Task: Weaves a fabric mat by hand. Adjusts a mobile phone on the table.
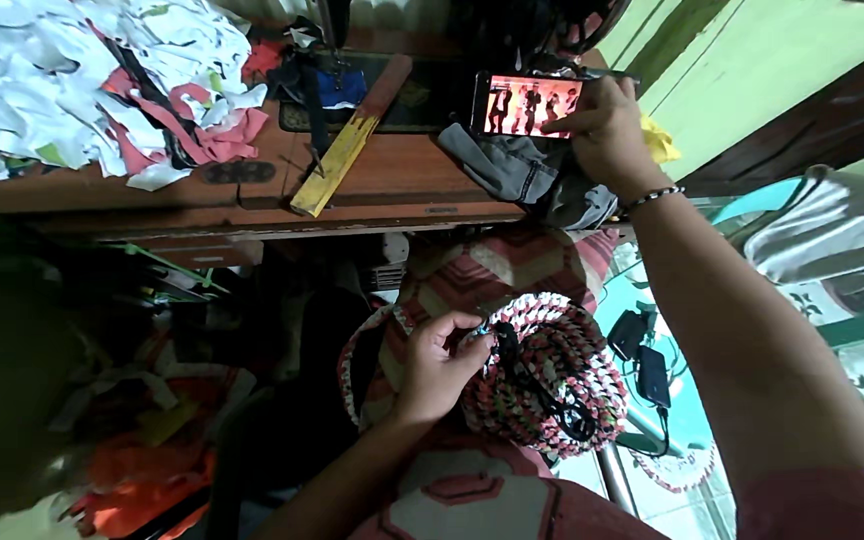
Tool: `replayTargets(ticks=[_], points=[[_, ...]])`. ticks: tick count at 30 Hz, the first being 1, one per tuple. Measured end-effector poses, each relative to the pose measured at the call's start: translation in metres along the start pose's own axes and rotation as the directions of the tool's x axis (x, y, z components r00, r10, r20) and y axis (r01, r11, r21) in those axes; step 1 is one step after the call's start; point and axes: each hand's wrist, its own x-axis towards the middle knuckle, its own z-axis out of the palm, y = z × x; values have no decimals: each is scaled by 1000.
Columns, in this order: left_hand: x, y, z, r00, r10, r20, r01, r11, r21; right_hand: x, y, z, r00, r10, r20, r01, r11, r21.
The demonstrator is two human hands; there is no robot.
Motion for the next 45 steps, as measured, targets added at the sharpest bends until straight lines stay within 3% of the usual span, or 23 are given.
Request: replayTargets(ticks=[7,12,15,18,22,24,28,36,40,42,45], points=[[-1,1,1,1000,-15,18,15,1000,-7,-3,-8,1,996,-46,-82,48,999,26],[-2,1,3,1000,-7,-3,8,1000,8,-36,-55,-3,982,-125,-141,161,946,282],[0,1,4,997,74,-3,-74,997,22,-66,-86,-2,978,-201,54,155,877,455],[11,4,-1,976,212,56,-216,974,74,-89,-105,-3,897,-245,367,-52,767,640],[44,21,-15,945,282,163,-311,930,195,-98,-111,-9,830,-284,481,-281,532,799],[59,28,-21,929,291,229,-337,921,197,-101,-116,-13,836,-240,493,-342,474,811],[81,43,-25,875,361,321,-429,887,172,-124,-127,-10,891,-18,453,-420,343,840],[106,56,-23,878,291,380,-358,926,118,-122,-155,-7,978,142,154,-189,282,941],[90,44,-23,893,235,383,-275,960,51,-123,-150,6,971,176,162,-193,172,966],[80,41,-24,883,217,416,-256,966,39,-126,-145,4,933,293,210,-248,100,964],[67,39,-25,853,178,491,-248,965,81,-114,-104,-9,843,512,165,-208,28,978]])
